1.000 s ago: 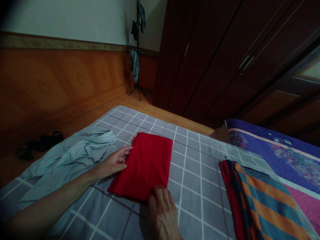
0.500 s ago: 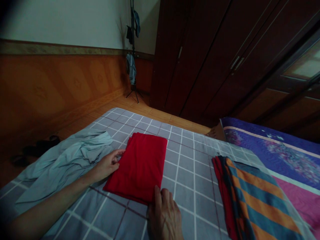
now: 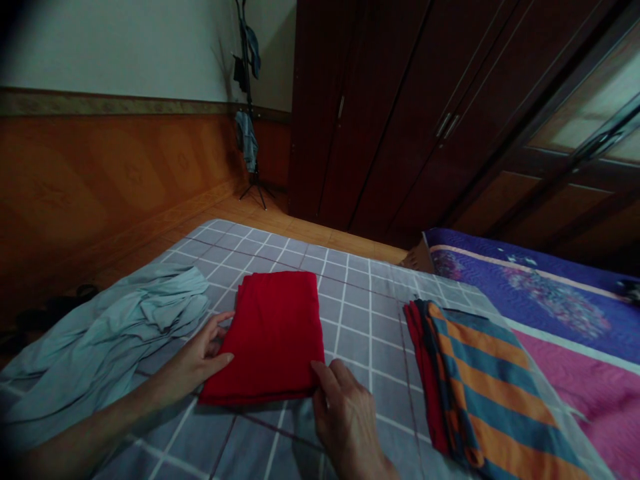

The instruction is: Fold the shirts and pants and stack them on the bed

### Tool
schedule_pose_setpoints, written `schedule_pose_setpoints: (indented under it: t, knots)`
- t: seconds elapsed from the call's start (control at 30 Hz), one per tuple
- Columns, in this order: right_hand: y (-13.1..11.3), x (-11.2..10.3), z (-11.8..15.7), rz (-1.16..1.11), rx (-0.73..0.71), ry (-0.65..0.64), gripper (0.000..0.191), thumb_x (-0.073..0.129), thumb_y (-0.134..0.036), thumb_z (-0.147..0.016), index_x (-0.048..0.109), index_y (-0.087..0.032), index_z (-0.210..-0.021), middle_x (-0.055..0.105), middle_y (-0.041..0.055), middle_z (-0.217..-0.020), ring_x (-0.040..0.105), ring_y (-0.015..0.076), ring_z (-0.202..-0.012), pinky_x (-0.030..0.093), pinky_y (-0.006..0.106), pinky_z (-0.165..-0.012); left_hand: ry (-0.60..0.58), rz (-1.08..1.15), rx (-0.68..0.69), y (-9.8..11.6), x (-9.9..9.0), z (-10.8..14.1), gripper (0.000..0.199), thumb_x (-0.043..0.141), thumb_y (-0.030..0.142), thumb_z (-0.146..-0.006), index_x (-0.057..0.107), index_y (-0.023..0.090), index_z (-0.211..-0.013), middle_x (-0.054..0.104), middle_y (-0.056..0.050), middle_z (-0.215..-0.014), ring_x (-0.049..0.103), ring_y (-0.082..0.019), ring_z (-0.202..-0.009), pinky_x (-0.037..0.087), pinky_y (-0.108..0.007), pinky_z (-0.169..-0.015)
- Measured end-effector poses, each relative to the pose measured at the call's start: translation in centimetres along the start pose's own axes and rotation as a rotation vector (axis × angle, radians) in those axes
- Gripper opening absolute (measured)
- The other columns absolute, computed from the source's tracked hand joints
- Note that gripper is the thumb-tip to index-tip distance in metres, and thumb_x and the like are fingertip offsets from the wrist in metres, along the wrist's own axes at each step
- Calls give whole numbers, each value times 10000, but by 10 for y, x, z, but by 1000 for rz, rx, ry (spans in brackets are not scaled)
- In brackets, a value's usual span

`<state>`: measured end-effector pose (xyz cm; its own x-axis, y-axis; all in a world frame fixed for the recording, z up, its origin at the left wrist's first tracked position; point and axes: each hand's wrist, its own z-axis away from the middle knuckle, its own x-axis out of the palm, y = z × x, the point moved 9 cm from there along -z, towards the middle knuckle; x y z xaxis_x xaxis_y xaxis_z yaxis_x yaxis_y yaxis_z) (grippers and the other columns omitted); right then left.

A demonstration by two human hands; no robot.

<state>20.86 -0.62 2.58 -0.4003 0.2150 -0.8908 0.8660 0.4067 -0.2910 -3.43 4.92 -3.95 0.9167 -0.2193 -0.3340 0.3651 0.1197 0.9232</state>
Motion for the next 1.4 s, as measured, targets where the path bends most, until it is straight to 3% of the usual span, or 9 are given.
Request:
schedule_pose_setpoints:
  t: [0.2,0.3,0.4,0.57,0.8,0.9,1.1,1.27,1.4]
  knots:
    - [42,-31,39,-13,7,-202,282,465,-197,-845,666,-261,-1033,648,31,-763,641,148,-592,481,216,-505,-210,-336,135,28,34,38,563,552,173,-736,508,274,-1289,633,24,-669,577,-150,-573,438,-243,-569]
    - [46,-34,29,-98,92,-217,275,472,-247,-875,654,-253,-1082,670,52,-877,670,165,-709,525,242,-599,-145,-479,363,71,43,37,370,523,231,-832,604,295,-1188,696,-36,-875,645,-203,-766,501,-314,-725]
    - [36,-24,-8,-152,100,-133,324,399,-218,-903,624,-211,-1137,658,94,-1047,666,189,-882,547,305,-758,-131,-632,644,105,77,30,370,489,225,-885,573,249,-1245,635,-87,-1191,575,-252,-1118,451,-412,-968]
    - [17,33,-44,-50,-57,-105,433,427,-177,-891,510,-99,-1309,478,162,-1386,438,257,-1287,396,440,-1050,-138,-911,763,73,121,12,695,553,403,-872,280,140,-1455,311,-161,-1504,219,-314,-1407,231,-544,-1126]
    - [17,68,-31,147,-153,-152,601,502,-359,-910,366,-75,-1421,308,172,-1491,222,306,-1397,296,511,-1104,-20,-1008,555,5,73,31,913,545,521,-838,25,185,-1509,73,-160,-1563,115,-361,-1421,249,-522,-1113]
    - [18,68,-31,182,-158,-158,618,494,-372,-913,345,-71,-1432,280,175,-1503,193,308,-1405,286,499,-1110,-18,-985,549,16,71,31,933,507,573,-844,-29,189,-1505,92,-156,-1561,127,-351,-1421,235,-520,-1118]
    - [17,71,-30,197,-202,-153,665,525,-405,-893,340,-66,-1434,256,180,-1510,155,312,-1412,287,497,-1113,-215,-955,632,47,107,4,959,497,647,-818,95,104,-1498,120,-197,-1543,76,-350,-1426,195,-554,-1128]
    - [19,70,-29,182,-184,-129,721,515,-487,-888,326,-67,-1442,229,187,-1517,148,322,-1412,303,510,-1102,-130,-1072,414,37,69,-10,931,435,713,-805,326,32,-1431,206,-258,-1499,139,-402,-1401,225,-581,-1107]
    - [18,72,-29,154,-197,-141,784,466,-586,-882,312,-65,-1447,203,194,-1522,131,333,-1414,297,533,-1099,-102,-1089,456,64,66,-9,711,314,599,-920,422,76,-1390,328,-202,-1476,228,-334,-1397,202,-528,-1138]
